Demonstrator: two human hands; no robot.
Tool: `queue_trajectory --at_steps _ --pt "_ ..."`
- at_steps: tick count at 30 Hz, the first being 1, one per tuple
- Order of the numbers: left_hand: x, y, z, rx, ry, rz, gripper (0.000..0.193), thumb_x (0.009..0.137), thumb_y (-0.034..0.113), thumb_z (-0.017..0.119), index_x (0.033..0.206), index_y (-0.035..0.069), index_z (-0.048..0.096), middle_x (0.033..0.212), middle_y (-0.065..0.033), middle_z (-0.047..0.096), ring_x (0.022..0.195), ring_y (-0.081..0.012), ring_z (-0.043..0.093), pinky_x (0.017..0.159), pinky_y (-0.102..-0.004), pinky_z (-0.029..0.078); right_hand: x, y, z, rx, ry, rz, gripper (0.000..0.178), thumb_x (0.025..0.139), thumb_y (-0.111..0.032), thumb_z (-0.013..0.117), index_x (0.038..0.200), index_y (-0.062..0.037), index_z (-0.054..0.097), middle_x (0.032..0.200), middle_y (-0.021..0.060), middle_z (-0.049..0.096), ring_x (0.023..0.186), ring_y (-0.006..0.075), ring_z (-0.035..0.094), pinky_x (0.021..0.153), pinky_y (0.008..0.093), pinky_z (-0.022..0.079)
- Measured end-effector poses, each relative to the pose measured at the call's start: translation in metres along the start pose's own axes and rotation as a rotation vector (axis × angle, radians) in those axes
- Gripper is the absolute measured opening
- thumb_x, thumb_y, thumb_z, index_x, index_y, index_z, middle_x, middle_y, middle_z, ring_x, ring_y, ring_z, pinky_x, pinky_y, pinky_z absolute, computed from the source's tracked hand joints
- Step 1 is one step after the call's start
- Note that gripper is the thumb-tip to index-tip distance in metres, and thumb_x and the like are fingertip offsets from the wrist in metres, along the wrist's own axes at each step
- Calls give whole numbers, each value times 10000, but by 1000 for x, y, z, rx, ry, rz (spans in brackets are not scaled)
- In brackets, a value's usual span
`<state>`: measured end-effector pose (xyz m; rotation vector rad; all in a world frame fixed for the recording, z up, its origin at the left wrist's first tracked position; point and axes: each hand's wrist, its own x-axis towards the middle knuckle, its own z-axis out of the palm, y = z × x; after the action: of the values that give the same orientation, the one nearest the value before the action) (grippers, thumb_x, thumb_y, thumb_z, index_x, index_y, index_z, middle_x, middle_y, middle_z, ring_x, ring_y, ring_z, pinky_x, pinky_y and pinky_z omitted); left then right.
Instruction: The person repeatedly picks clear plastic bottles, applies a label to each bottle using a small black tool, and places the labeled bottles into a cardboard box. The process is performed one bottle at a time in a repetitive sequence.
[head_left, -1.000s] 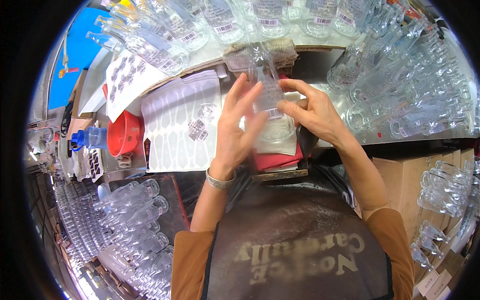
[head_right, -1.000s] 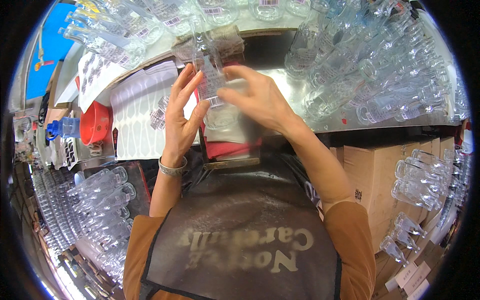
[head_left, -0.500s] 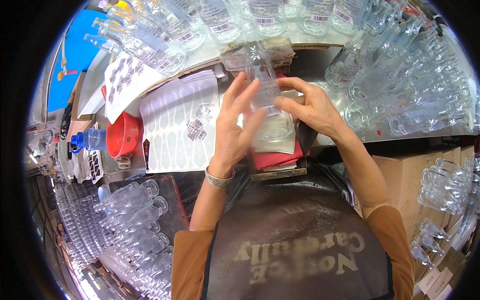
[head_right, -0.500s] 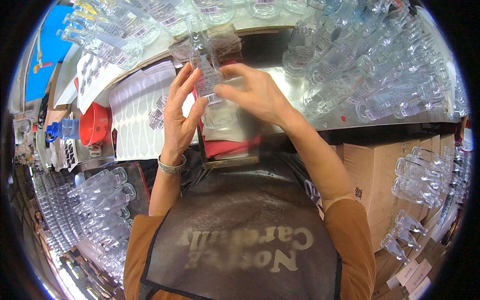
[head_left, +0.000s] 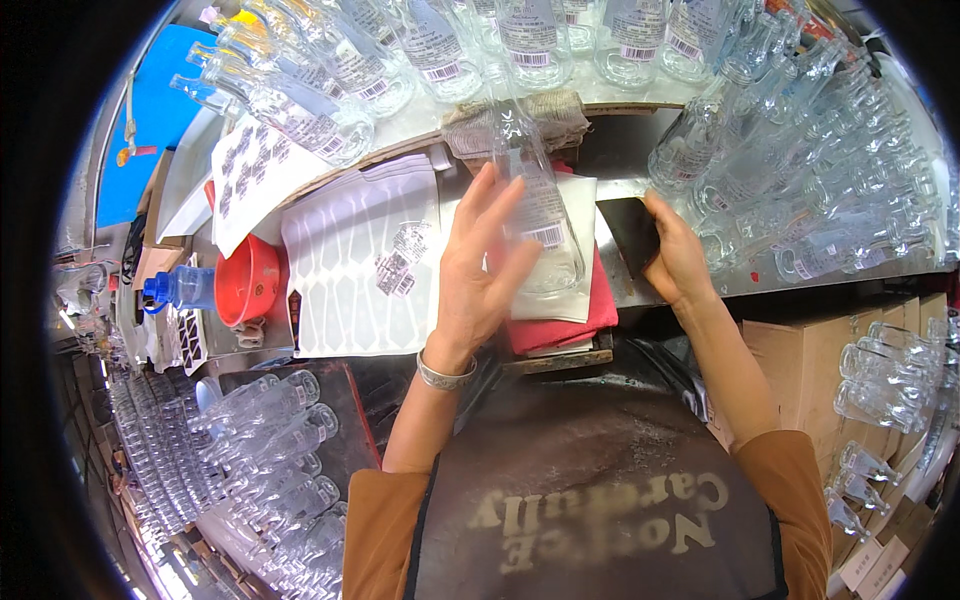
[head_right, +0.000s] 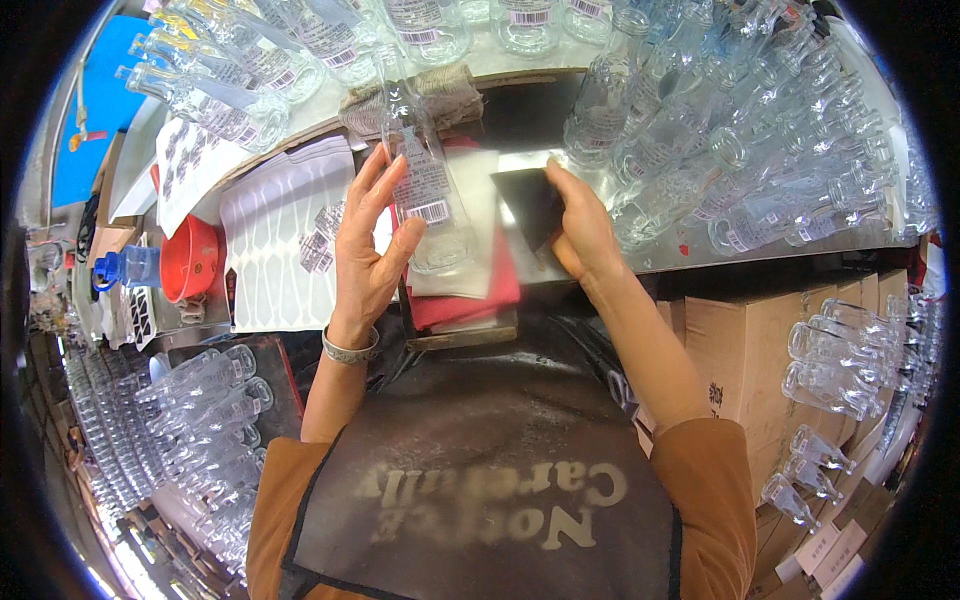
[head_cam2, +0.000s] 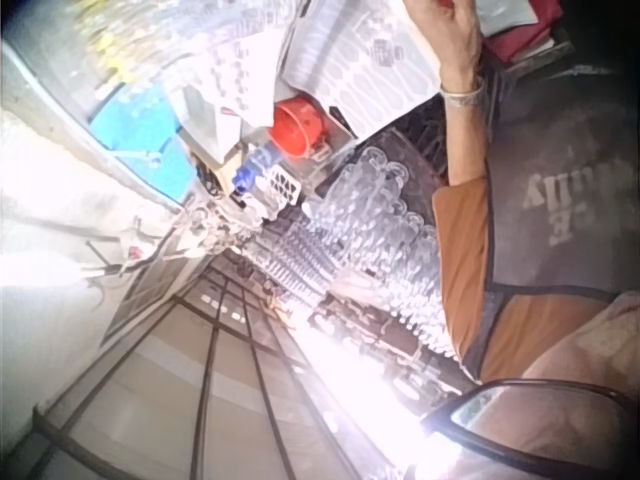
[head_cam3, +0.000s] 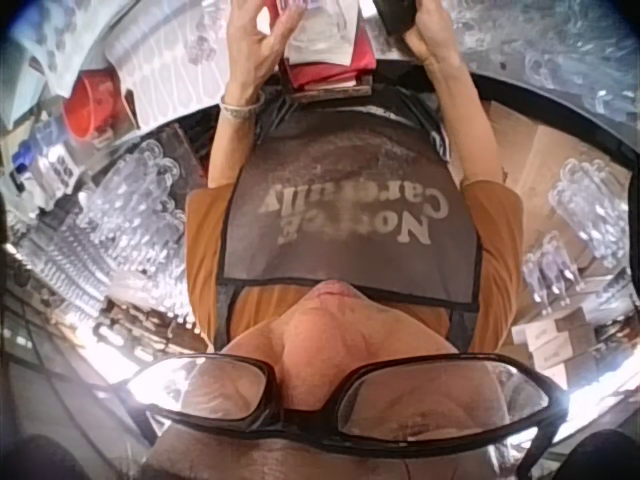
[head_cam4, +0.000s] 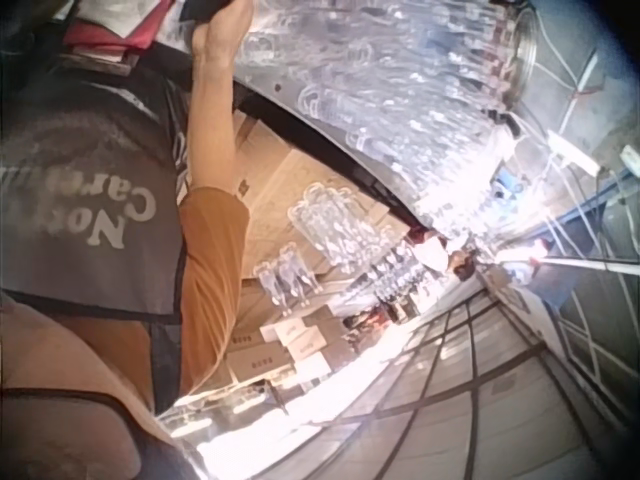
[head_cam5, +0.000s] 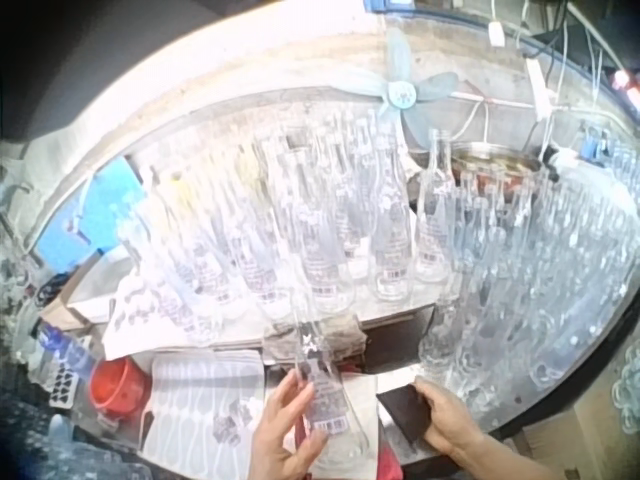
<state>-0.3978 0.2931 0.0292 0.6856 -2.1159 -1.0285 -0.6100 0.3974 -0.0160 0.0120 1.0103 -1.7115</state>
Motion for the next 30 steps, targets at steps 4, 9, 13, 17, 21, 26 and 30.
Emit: queue_trajectory --at_steps 4,9,13,17,21,26,30 --pt "1 2 0 3 1 2 574 854 72 714 1411 81 573 1556 -227 386 1432 -357 400 1135 -417 359 -16 -13 14 -320 -201 -191 191 961 -69 589 1119 29 634 1077 60 661 987 130 622 856 290 528" --pt "0 1 1 13 5 8 603 884 134 705 1455 76 523 1554 -190 407 1440 -315 395 1150 -426 348 -14 -34 46 -976 -504 -613 351 928 -76 660 1277 -45 641 1054 39 678 930 125 634 848 253 498" --pt "1 -1 3 -67 26 -28 729 854 50 717 1512 34 405 1549 -217 397 1408 -318 429 1102 -388 400 9 -53 78 -1190 -375 -1032 362 902 -82 679 1262 -58 650 1017 107 673 903 192 646 823 303 501" --pt "0 3 7 -235 58 -113 859 850 53 736 1565 -1 262 1540 -196 412 1376 -267 453 1090 -370 411 0 -59 101 -1447 -619 -1009 338 876 -37 663 1212 -68 673 952 129 654 852 313 619 785 364 506" --pt "-5 4 3 -196 73 -121 888 851 56 742 1572 -10 229 1521 -193 436 1365 -258 461 1100 -366 398 5 -74 122 -1476 -396 -1579 232 851 -47 655 1082 -57 677 931 101 666 913 299 645 773 388 521" --pt "-24 -6 -2 -181 75 -93 771 865 27 703 1537 -10 326 1501 -200 460 1371 -276 465 1106 -380 392 -17 -55 88 -1449 -658 -1322 251 865 -13 627 1109 -39 679 1034 63 695 949 236 660 822 342 532" --pt "-25 -6 -4 -207 106 -110 632 881 44 686 1465 -15 453 1510 -218 449 1385 -300 463 1099 -389 398 -26 -59 70 -875 -309 -479 240 1004 -154 513 1110 -8 671 979 -7 656 913 71 576 848 246 459"
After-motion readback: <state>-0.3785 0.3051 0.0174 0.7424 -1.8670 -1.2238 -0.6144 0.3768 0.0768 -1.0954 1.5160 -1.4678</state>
